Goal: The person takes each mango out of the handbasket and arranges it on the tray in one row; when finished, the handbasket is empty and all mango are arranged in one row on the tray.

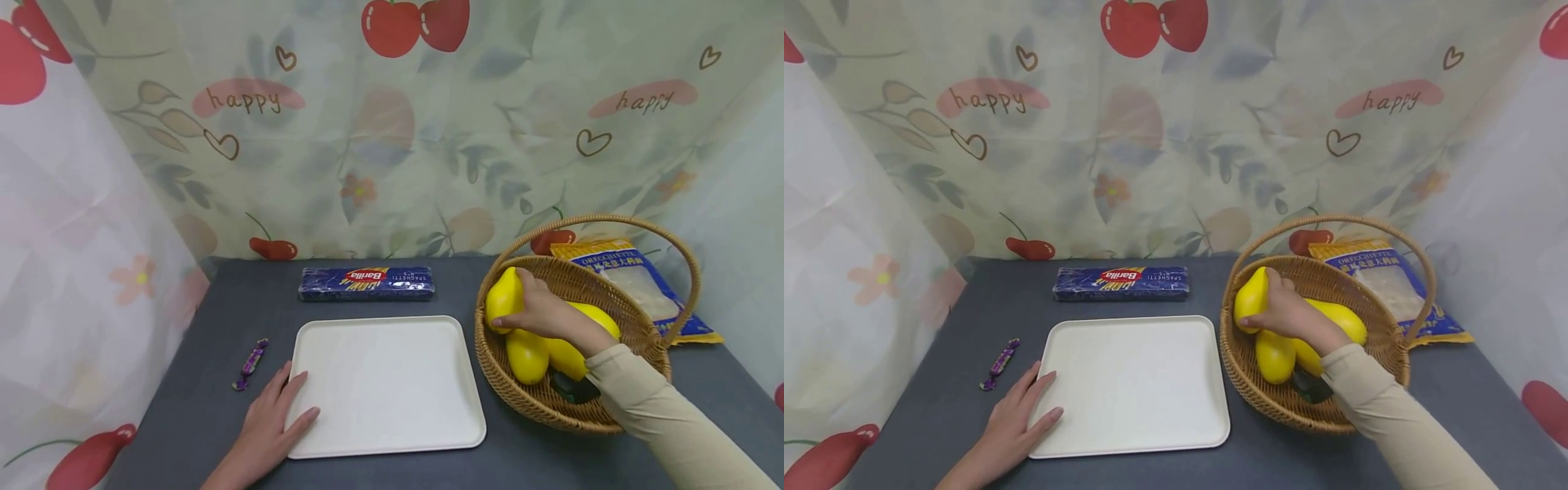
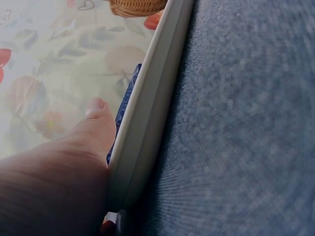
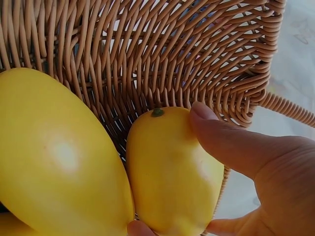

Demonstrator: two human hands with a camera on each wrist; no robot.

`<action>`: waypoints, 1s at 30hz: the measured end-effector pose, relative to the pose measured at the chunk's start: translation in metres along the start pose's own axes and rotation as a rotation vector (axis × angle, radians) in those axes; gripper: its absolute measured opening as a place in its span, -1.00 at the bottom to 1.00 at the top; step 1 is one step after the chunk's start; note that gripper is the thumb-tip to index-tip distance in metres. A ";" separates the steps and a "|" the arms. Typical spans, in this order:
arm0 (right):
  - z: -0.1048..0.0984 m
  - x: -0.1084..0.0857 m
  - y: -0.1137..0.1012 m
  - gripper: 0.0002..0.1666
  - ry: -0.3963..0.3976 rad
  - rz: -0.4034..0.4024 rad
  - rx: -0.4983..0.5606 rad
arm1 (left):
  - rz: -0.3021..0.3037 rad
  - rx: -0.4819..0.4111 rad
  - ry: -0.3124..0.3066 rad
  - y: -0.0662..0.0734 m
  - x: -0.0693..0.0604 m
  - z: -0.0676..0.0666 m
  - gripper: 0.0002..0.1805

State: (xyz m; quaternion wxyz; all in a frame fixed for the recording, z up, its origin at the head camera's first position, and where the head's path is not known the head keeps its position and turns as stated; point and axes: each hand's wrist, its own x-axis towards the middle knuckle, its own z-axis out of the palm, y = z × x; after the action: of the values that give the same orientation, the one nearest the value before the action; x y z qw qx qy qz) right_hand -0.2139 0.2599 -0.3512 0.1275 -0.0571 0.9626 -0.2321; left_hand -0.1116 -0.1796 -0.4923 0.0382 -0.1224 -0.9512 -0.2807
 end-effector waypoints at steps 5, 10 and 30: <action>-0.001 -0.001 0.000 0.33 -0.005 -0.001 -0.001 | 0.017 0.006 0.017 -0.001 0.000 0.001 -0.32; -0.002 -0.002 0.000 0.33 -0.007 -0.006 -0.002 | 0.004 0.012 0.006 -0.001 0.000 0.001 -0.31; -0.008 -0.029 -0.009 0.38 0.040 -0.048 -0.054 | -0.038 0.012 0.019 0.000 -0.001 0.001 -0.16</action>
State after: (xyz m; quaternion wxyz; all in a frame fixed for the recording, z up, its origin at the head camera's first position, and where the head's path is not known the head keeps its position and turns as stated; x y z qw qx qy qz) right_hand -0.1883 0.2603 -0.3335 0.1007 -0.0791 0.9693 -0.2099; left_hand -0.1108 -0.1792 -0.4935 0.0427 -0.1012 -0.9546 -0.2769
